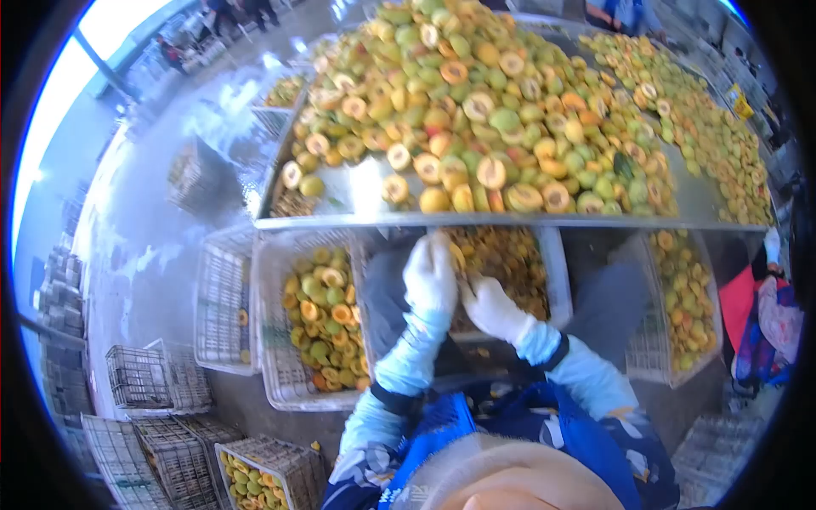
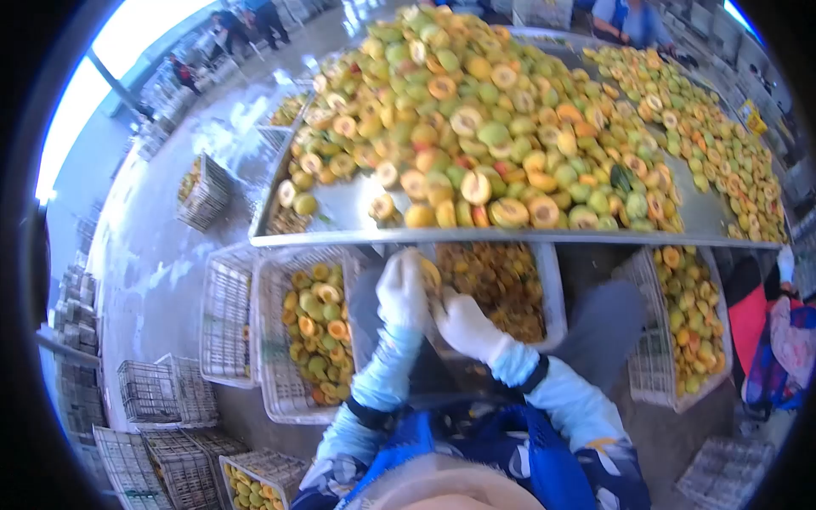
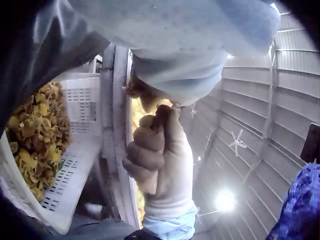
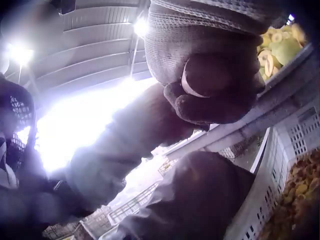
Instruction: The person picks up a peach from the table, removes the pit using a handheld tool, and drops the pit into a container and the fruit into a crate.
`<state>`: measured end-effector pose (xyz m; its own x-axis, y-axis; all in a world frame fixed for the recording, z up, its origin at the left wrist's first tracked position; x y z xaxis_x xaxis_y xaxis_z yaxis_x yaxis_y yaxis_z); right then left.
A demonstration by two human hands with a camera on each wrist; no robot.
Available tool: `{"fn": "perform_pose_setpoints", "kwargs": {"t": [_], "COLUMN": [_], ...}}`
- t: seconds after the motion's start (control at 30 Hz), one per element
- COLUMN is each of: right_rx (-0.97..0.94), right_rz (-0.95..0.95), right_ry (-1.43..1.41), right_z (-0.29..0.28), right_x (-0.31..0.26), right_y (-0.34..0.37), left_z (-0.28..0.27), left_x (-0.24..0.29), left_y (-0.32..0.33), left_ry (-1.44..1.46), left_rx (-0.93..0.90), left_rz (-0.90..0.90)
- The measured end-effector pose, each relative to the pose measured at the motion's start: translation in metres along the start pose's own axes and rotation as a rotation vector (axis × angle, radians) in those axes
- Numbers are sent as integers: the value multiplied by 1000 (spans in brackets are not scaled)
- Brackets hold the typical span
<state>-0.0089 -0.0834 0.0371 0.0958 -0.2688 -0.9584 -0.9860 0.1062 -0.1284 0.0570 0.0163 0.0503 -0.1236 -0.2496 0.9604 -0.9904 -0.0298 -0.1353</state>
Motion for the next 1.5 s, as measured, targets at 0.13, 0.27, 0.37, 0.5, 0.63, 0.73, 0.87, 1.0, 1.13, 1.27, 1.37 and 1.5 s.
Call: {"fn": "perform_pose_setpoints", "kwargs": {"t": [0.13,0.27,0.37,0.5,0.63,0.73,0.87,1.0,1.13,1.27,1.37,1.5], "right_rx": [-14,-302,-230,98,186,60,95,161,168,289,315,304], "right_rz": [-262,442,329,-169,66,481,244,173,70,-80,108,200], "right_ry": [19,-189,-138,18,-184,-538,-396,-269,-95,-18,15,-133], "right_z": [-11,-17,-7,-9,-31,-34,-11,-18,-19,-14,-16,-8], "right_x": [2,-6,14,10,23,-6,12,13,17,26,38,58], "right_y": [-17,-9,-7,-9,-11,1,-2,-8,0,-5,1,5], "left_z": [3,4,13,18,2,-2,0,7,19,29,28,28], "left_x": [-9,-9,-22,-18,-42,-24,3,-30,-29,-74,-57,-61], "left_y": [-8,-11,-5,-7,-18,-12,10,10,25,25,42,43], "left_ry": [-80,-223,-173,28,215,1035,1121,1004,850,468,305,380], "left_rx": [-3,-87,49,54,-16,-300,-435,-615,-339,-285,-366,-359], "left_rz": [-8,42,94,3,228,-369,-373,-425,-333,-106,-352,-362]}}
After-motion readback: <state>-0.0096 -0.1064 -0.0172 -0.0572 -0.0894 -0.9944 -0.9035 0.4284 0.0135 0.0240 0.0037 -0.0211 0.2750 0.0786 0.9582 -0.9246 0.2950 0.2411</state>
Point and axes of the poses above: each hand's wrist, its own y-axis away from the middle knuckle, its own z-axis out of the palm, x = y × z, the point moved 4 cm from there along -y, towards the middle knuckle, and after that the axes turned 10 degrees about -y, right-handed, at the moved point
